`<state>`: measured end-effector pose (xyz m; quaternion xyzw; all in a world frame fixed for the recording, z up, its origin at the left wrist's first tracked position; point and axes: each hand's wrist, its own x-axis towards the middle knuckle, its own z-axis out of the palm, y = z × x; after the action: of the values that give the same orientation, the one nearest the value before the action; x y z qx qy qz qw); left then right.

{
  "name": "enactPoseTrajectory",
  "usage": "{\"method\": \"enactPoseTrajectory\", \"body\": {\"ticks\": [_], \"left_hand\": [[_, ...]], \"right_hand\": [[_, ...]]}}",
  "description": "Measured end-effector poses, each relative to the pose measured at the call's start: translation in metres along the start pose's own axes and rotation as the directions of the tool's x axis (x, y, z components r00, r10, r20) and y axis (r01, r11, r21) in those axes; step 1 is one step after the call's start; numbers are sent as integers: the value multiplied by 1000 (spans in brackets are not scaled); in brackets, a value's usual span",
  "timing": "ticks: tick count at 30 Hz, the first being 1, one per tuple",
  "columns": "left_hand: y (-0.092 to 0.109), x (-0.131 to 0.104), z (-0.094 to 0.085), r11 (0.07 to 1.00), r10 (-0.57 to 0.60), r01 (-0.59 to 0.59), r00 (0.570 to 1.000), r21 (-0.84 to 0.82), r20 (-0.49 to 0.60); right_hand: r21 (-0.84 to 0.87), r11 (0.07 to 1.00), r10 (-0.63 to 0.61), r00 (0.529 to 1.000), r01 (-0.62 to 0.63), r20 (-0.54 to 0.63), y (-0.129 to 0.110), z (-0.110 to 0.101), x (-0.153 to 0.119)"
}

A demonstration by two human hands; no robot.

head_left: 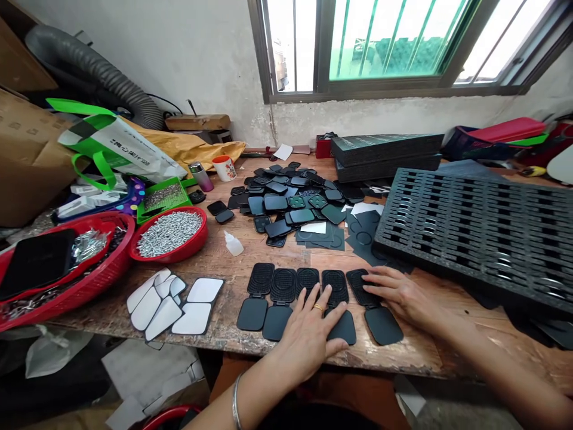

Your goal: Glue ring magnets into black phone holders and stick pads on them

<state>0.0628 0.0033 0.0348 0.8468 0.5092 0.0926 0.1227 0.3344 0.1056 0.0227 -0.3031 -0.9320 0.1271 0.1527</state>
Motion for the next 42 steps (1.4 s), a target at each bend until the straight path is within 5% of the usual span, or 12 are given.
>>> {"method": "enactPoseTrajectory", "body": {"ticks": [15,20,24,27,31,36,42], "left_hand": [[6,-3,0,999,-26,26,1000,-45,-12],[3,-19,-21,991,-37,29,997,-130,-62],[-18,-49,-47,972,-183,161,976,-172,-121],[-41,-71,-57,934,-341,310,921,-176,-187],[-67,-87,-50,910,-414,393,865,-131,-283],[-81,-88,-31,910,-404,413,868,-31,-288],[-85,-89,-27,911,-401,412,883,-8,-242]], "right_hand": [[-293,956,-49,995,23,-81,-29,16,1],[-196,980,-36,996,18,-86,-25,9,12],[84,995,54,993,-45,-108,-40,-2,59],[261,962,103,993,-84,-59,-65,6,114],[458,885,104,995,-90,-6,-98,42,199],[506,859,79,997,-70,3,-120,91,288],[589,807,28,998,-52,50,-138,109,324]]}}
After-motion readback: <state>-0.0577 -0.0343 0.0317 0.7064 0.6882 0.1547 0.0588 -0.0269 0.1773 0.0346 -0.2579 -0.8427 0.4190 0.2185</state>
